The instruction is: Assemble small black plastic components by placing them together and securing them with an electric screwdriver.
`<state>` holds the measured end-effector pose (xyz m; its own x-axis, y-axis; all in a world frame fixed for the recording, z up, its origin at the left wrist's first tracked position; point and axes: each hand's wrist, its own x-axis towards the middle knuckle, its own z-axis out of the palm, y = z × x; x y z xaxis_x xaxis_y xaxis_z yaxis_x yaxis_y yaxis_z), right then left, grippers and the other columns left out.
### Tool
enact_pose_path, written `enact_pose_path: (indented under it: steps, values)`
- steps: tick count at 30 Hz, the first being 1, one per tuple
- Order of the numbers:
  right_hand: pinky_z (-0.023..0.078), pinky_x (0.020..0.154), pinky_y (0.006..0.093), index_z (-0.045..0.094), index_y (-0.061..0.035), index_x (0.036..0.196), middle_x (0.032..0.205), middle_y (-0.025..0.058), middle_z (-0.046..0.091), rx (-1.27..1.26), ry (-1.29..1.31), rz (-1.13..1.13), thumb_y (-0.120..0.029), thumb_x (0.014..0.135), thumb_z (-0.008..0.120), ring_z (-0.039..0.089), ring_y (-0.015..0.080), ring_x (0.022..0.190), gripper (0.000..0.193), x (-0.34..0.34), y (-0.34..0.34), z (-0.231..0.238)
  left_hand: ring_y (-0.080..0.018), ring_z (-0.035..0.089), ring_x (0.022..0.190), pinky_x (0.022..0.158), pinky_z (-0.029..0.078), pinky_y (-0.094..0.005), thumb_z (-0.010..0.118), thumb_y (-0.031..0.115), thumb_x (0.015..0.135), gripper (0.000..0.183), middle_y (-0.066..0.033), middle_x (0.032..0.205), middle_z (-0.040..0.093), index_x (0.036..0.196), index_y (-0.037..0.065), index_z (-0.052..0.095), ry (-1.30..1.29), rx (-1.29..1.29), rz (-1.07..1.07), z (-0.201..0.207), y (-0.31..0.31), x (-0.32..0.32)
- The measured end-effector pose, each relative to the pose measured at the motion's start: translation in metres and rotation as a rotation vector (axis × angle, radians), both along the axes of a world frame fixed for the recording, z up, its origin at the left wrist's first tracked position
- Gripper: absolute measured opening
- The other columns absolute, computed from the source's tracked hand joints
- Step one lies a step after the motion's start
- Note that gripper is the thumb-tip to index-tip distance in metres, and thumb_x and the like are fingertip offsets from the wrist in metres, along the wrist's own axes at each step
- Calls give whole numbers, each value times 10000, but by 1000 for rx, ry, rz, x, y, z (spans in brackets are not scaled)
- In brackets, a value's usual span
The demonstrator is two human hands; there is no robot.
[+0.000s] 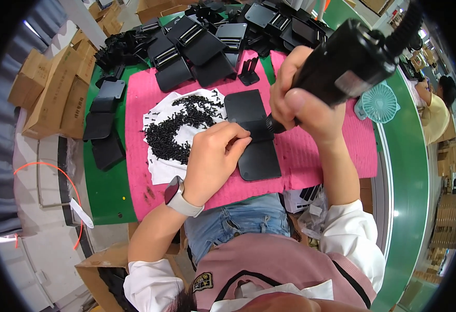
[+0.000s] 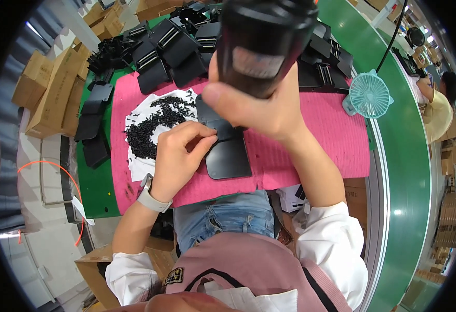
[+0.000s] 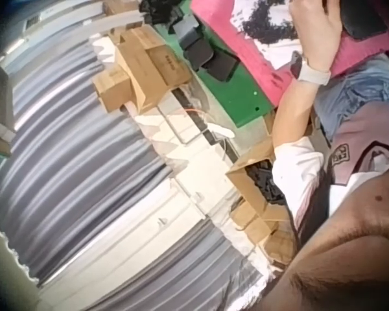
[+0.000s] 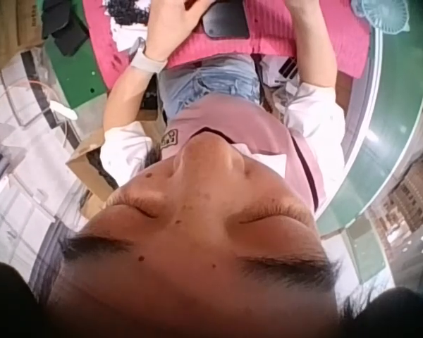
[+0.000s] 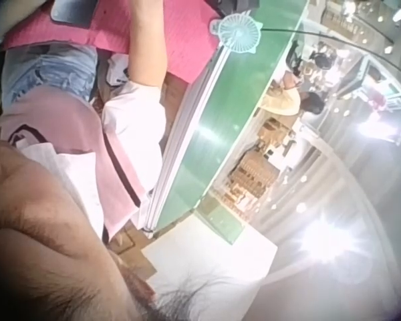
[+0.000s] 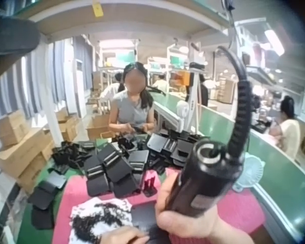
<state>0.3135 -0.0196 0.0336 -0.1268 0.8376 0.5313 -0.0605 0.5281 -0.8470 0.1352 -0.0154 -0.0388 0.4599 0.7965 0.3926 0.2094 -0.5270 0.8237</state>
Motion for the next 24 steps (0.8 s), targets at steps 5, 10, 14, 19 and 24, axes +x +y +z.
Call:
enact_pose_path:
  steps: [5, 10, 14, 19, 24]
  values:
    - [378, 417, 250, 464, -11, 1002, 562, 23, 466, 44, 104, 65, -329, 824, 618, 428, 112, 396, 396, 7, -2, 9, -289, 586, 613, 543, 457, -349, 657, 84, 797, 90, -135, 715, 598, 788, 5, 614, 82, 139, 47, 1, -4, 1]
    - [458, 609, 351, 516, -60, 1052, 604, 21, 475, 130, 580, 267, -396, 907, 426, 481, 149, 454, 377, 22, -2, 16, -235, 564, 612, 527, 419, -321, 653, 112, 820, 115, -91, 731, 583, 777, 14, 610, 0, 141, 56, 10, -1, -3]
    - [445, 597, 366, 519, -68, 1055, 603, 20, 475, 114, 654, 295, -414, 908, 421, 468, 145, 445, 389, 24, -1, 10, -125, 559, 625, 532, 406, -246, 687, 106, 804, 110, -50, 739, 603, 820, 10, 635, -159, -100, -93, 6, 0, -3]
    - [445, 588, 365, 521, -74, 1052, 609, 25, 485, 118, 630, 298, -413, 905, 422, 467, 146, 443, 383, 24, -2, 6, -86, 556, 645, 547, 412, -217, 710, 100, 786, 116, -24, 749, 617, 817, 12, 641, -163, -331, -69, 9, 0, -3]
    - [450, 572, 360, 519, -78, 1047, 608, 27, 488, 119, 601, 306, -389, 901, 416, 472, 149, 444, 359, 15, -1, 3, -41, 527, 646, 530, 417, -180, 714, 73, 805, 141, -14, 778, 602, 868, -14, 624, -119, -246, -87, 7, 2, -7]
